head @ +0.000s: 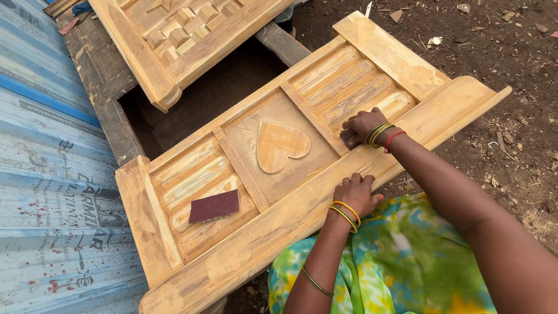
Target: The person sands a wooden board with a heart-shaped carving using a sanding block. They move the sanding block across the board's surface, focusing on the edges and the carved area.
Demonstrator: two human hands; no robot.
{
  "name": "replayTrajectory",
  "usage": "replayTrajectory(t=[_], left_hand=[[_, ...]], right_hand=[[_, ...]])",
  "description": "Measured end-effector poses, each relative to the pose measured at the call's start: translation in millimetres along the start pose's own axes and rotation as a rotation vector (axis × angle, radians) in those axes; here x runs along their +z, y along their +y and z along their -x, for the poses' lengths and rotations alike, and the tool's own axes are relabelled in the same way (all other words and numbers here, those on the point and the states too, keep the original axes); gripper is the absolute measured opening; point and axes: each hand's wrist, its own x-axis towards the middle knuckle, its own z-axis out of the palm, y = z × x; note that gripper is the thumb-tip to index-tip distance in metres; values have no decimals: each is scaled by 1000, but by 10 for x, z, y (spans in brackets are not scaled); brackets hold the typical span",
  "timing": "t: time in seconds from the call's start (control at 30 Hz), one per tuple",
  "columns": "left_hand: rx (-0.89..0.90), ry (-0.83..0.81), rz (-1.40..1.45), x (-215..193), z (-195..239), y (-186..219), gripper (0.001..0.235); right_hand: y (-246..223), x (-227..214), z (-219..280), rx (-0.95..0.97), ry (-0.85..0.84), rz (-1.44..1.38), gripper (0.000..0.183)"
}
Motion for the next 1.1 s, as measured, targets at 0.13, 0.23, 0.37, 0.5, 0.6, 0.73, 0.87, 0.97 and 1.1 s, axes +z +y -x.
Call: replayTrajectory(t=[0.13, 0.23, 0.37, 0.5, 0.6, 0.73, 0.87, 0.97, 1.1], left_hand=[[-4, -33, -37, -19, -99, 85, 57], [-3, 6, -29, 9, -29, 35, 56], [8, 7, 18, -8, 7, -3, 54], [19, 34, -15, 7, -54, 70, 55], [21, 60, 19, 30, 35, -10, 54], [7, -2, 38, -44, -14, 6, 56], [19, 22, -7, 21, -38, 81, 56], [4, 18, 27, 37, 1, 15, 55], [-1, 12, 33, -49, -60, 43, 55]], right_hand=[[138, -143, 72, -45, 109, 27, 21], [73, -100, 96, 36, 48, -40, 28], [-40, -142, 45, 66, -66, 43, 32], [84, -257, 70, -18, 46, -4, 27], [107, -224, 131, 131, -7, -41, 37], [234, -265, 86, 83, -1, 37, 24], [323, -107, 30, -86, 171, 26, 40], [434, -146, 37, 196, 4, -4, 61], [371, -339, 47, 135, -35, -10, 48]])
